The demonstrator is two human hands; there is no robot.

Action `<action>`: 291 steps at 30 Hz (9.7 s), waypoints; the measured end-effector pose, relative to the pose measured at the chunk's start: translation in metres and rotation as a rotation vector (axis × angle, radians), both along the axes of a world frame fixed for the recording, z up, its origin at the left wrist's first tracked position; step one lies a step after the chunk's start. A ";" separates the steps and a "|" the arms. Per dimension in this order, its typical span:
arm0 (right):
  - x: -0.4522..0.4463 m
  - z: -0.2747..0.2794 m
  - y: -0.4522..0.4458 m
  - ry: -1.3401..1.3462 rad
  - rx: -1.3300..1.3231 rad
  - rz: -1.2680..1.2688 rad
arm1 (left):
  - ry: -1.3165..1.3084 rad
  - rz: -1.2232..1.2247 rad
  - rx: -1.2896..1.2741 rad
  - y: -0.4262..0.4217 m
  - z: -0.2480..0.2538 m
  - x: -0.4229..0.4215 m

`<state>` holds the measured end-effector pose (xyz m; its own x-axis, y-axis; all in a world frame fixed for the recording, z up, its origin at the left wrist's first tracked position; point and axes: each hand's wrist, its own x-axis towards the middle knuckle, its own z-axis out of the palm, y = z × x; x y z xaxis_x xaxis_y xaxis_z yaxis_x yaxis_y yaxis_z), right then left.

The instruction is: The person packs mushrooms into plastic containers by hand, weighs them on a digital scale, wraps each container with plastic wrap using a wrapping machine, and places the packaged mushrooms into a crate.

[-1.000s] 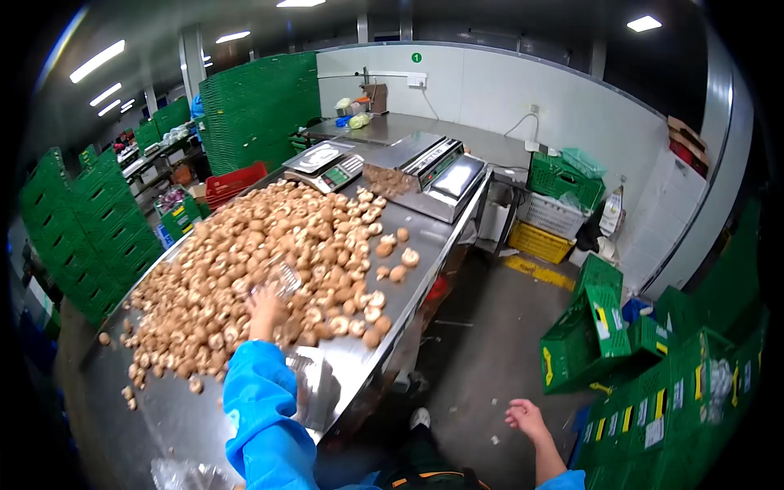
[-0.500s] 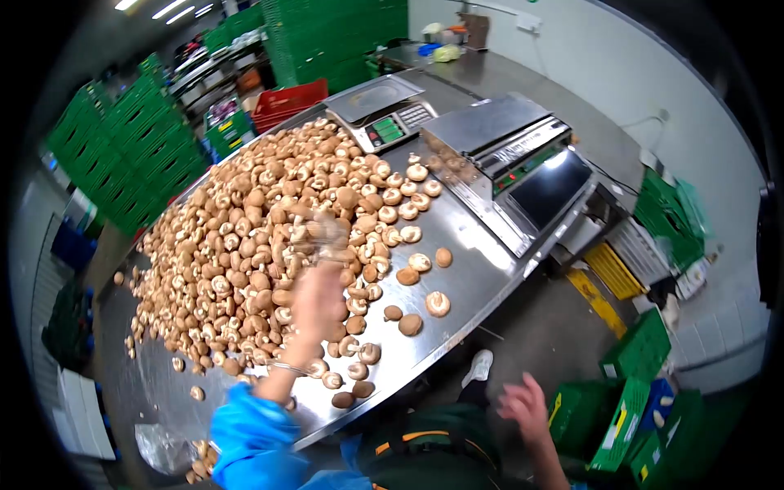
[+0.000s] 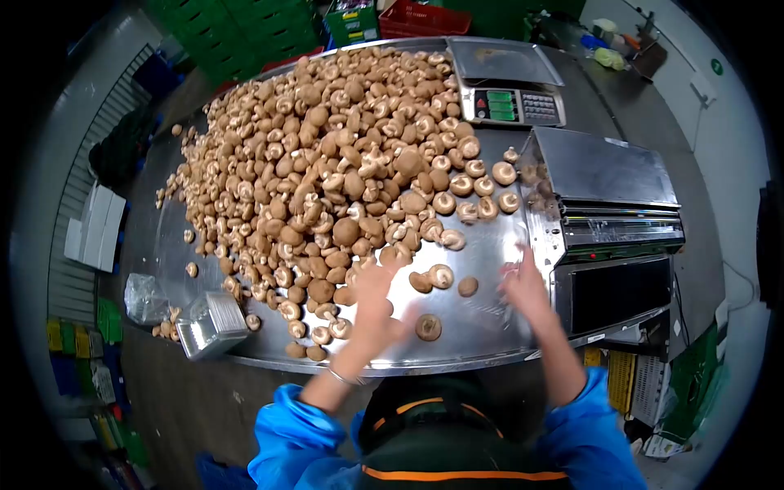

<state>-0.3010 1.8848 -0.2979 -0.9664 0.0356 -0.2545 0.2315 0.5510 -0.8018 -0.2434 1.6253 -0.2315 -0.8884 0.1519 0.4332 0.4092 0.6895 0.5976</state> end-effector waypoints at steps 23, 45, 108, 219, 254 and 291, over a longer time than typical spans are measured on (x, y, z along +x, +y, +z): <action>-0.105 -0.105 -0.172 0.012 -0.558 -0.297 | -0.681 0.527 0.351 -0.074 -0.132 -0.105; -0.054 0.023 -0.046 -0.462 -0.779 -0.324 | -0.303 0.098 0.094 -0.007 -0.033 -0.078; -0.568 0.013 0.201 -0.058 -0.266 -0.187 | -0.240 0.261 -0.214 0.220 -0.131 -0.262; -0.215 0.095 0.336 0.796 0.300 0.714 | -0.124 0.328 0.173 0.395 0.009 -0.192; -0.059 0.111 0.479 -0.565 -2.155 0.401 | -0.688 -0.826 1.923 0.351 0.053 -0.098; 0.010 0.016 0.465 -0.480 -0.465 -0.068 | -1.006 0.076 1.140 0.372 -0.069 -0.046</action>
